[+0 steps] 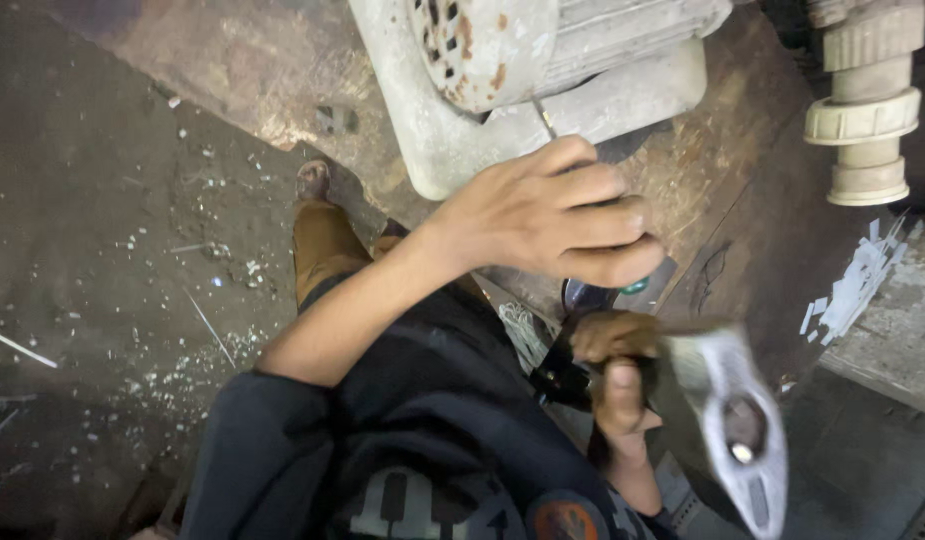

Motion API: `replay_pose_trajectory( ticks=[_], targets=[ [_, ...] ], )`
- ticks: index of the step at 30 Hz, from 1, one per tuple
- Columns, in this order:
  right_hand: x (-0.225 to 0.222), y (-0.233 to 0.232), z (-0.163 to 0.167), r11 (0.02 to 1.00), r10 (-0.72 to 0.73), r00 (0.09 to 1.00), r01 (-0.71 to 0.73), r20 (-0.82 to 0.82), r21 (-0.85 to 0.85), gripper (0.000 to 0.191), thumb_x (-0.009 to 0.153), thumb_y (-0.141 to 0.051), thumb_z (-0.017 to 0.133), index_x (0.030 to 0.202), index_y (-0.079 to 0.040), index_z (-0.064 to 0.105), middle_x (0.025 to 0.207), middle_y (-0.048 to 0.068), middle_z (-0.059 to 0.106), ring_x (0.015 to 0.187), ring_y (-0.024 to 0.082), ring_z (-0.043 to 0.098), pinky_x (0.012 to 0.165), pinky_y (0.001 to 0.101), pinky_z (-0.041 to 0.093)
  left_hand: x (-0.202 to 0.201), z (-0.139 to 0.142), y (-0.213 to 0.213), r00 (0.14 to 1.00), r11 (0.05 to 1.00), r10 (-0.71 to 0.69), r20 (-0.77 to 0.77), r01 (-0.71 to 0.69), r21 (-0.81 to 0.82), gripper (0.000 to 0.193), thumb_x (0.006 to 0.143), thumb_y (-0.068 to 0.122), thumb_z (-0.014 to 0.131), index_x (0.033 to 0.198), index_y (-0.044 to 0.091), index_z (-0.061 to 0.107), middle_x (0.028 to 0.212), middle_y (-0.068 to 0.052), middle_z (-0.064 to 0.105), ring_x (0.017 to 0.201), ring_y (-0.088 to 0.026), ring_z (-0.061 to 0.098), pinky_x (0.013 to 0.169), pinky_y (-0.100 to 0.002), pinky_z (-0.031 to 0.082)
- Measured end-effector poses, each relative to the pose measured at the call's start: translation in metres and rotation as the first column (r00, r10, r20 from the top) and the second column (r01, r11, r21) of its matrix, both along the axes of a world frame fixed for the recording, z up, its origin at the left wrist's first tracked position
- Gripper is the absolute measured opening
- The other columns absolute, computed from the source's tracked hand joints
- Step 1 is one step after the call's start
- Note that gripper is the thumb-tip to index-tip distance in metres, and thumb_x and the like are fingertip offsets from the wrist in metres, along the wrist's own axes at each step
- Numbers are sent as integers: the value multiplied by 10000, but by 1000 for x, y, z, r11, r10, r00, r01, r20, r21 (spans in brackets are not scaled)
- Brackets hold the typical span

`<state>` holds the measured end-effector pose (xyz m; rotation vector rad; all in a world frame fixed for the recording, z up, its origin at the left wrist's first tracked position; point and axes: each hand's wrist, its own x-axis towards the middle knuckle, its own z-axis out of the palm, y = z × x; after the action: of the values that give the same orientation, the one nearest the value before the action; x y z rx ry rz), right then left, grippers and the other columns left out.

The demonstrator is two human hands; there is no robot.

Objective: The person uses a hammer and screwdriver to pry open the casing of a dirty electric motor. They then remove the internal fan assembly and place the parts on the workbench.

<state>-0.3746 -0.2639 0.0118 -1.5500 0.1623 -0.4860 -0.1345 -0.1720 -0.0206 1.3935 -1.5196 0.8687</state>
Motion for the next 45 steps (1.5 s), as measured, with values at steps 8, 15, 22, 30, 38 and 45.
replay_pose_trajectory(
  ticks=[8,15,22,30,38,45],
  targets=[
    [-12,4,12,992,-65,994,75,-92,105,202,1014,-227,649,1056,-48,564,867,101,537,753,224,527,704,389,487,-3,3,-2,999,999,41,-3,-41,30,417,1021,10,688,1322,199,468,1072,32,454,998,-156,461,821,-312,402],
    [-25,-67,79,803,452,892,-419,26,424,525,1071,-542,571,1411,-151,657,961,106,702,776,261,680,682,425,542,-17,32,-22,938,936,304,-164,-263,233,527,955,24,664,1419,163,456,1230,17,483,1066,-161,473,782,-310,384],
    [-34,-95,110,897,69,998,-67,12,437,430,1071,-463,545,1348,-136,577,905,105,617,602,243,614,547,404,499,-17,52,-36,866,879,441,-236,-365,306,511,981,80,668,1443,178,475,1216,30,487,1009,-132,469,759,-301,367],
    [33,-101,131,956,0,902,126,-433,264,494,1059,-522,461,1299,-96,534,856,108,542,531,218,516,482,362,441,-18,51,-39,867,888,423,-265,-338,312,436,998,65,610,1410,135,490,1174,8,502,1019,-142,485,767,-314,372],
    [51,-107,126,963,134,917,-32,-375,267,484,1152,-534,472,1235,-61,532,786,114,505,508,207,499,501,376,444,-15,53,-37,843,864,472,-257,-385,323,450,985,122,646,1408,173,504,1143,24,491,1040,-137,498,762,-305,377],
    [41,-120,112,849,178,965,-53,-191,525,456,1200,-499,443,1308,-65,532,808,98,521,531,193,546,524,336,465,-15,53,-39,833,858,486,-265,-397,327,458,950,141,649,1384,190,513,1129,35,494,1077,-142,503,748,-310,381]
  ],
)
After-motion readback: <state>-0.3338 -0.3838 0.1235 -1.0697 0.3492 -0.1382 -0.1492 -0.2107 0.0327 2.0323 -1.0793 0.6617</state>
